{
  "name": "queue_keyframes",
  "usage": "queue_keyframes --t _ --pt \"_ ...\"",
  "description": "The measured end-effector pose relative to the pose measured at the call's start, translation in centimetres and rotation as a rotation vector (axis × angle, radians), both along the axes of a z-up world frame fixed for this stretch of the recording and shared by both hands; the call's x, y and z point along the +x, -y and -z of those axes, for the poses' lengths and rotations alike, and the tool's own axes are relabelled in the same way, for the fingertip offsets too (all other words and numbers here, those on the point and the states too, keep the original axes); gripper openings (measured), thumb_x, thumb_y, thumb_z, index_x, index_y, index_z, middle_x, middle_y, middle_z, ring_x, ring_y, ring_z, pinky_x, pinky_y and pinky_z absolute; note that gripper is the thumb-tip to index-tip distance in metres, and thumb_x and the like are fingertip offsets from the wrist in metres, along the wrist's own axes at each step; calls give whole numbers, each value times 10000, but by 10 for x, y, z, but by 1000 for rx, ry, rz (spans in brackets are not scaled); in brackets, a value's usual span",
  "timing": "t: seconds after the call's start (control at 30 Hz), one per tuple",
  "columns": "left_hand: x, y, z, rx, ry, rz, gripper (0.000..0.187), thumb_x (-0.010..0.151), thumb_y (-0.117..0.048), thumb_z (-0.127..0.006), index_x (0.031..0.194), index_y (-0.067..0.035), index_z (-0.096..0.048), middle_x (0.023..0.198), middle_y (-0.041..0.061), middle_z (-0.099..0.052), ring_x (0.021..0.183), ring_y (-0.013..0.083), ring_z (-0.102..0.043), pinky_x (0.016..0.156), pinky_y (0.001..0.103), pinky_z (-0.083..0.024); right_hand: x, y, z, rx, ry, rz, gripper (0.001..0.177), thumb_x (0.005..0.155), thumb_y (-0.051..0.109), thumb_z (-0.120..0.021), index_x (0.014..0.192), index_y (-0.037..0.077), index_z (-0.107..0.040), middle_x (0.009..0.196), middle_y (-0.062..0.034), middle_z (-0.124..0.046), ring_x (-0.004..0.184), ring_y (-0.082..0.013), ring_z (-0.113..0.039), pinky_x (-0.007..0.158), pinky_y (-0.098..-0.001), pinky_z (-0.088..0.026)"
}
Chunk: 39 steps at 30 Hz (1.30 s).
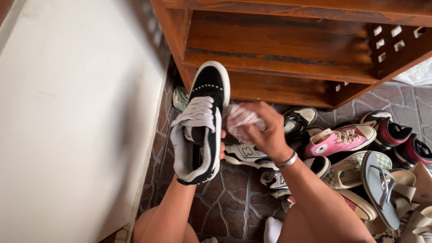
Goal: The person sits on the floor and wipes a pair of black and white sneakers with a cloth. They clean the exterior and interior of the shoes, then place them on a wooden shoe rack. The person then picks up a pair of white and black sneakers and wipes them with the cloth.
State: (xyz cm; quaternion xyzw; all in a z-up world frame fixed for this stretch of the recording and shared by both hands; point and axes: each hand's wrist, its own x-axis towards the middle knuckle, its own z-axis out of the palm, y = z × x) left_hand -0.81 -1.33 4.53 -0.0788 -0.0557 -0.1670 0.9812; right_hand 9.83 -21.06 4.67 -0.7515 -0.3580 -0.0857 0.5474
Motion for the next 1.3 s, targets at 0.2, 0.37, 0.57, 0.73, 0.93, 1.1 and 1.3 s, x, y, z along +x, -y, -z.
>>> queue_keyframes --t 0.2,0.37,0.57,0.73,0.93,1.1,1.3 --pt "10 16 -11 -122 -234 -17 785 948 -641 -510 1404 -2 -479 1261 166 -642 1102 304 -679 962 419 -588 6 5 -10 -267 142 174 374 828 80 -784 1191 74 -696 1055 -90 -725 917 -222 -704 779 -323 -595" --pt "16 9 5 183 -337 -199 710 956 -638 -427 1372 -71 -527 1267 107 -649 1145 249 -661 1001 390 -568 -5 12 -24 -144 183 320 412 842 3 -724 1247 5 -652 1038 -124 -680 917 -255 -684 804 -372 -560" --pt "19 6 58 806 -491 -509 702 1041 -593 -248 1482 -99 -482 1384 70 -613 1245 220 -607 1068 372 -494 -14 5 -20 2 130 93 376 830 6 -652 1206 15 -658 1160 -132 -722 993 -250 -729 891 -345 -594" --pt "20 7 80 882 -439 -600 745 1065 -584 -244 1515 -23 -438 1466 118 -544 1310 236 -544 1114 355 -421 -26 -3 -27 -155 73 -218 420 768 -1 -664 1183 36 -721 1218 -140 -738 1121 -309 -724 994 -400 -588" --pt "20 3 73 1063 -402 -726 802 1044 -589 -244 1572 13 -299 1577 153 -433 1427 251 -459 1184 341 -364 -12 2 -30 -241 -45 -394 236 841 120 -762 1076 93 -762 1087 -80 -783 975 -261 -780 897 -365 -637" --pt "16 7 71 1262 -439 -755 834 1037 -606 -210 1569 33 -271 1583 195 -416 1443 277 -451 1197 351 -354 -19 0 -23 -247 -108 -108 287 846 109 -735 1129 65 -736 1092 -109 -774 918 -238 -780 819 -345 -654" --pt "14 9 79 1487 -518 -880 849 1052 -612 -181 1499 80 -388 1522 204 -478 1395 275 -484 1169 364 -355 -17 1 -24 -305 -126 -324 262 798 86 -768 1060 66 -764 1048 -110 -794 895 -214 -779 806 -327 -654"
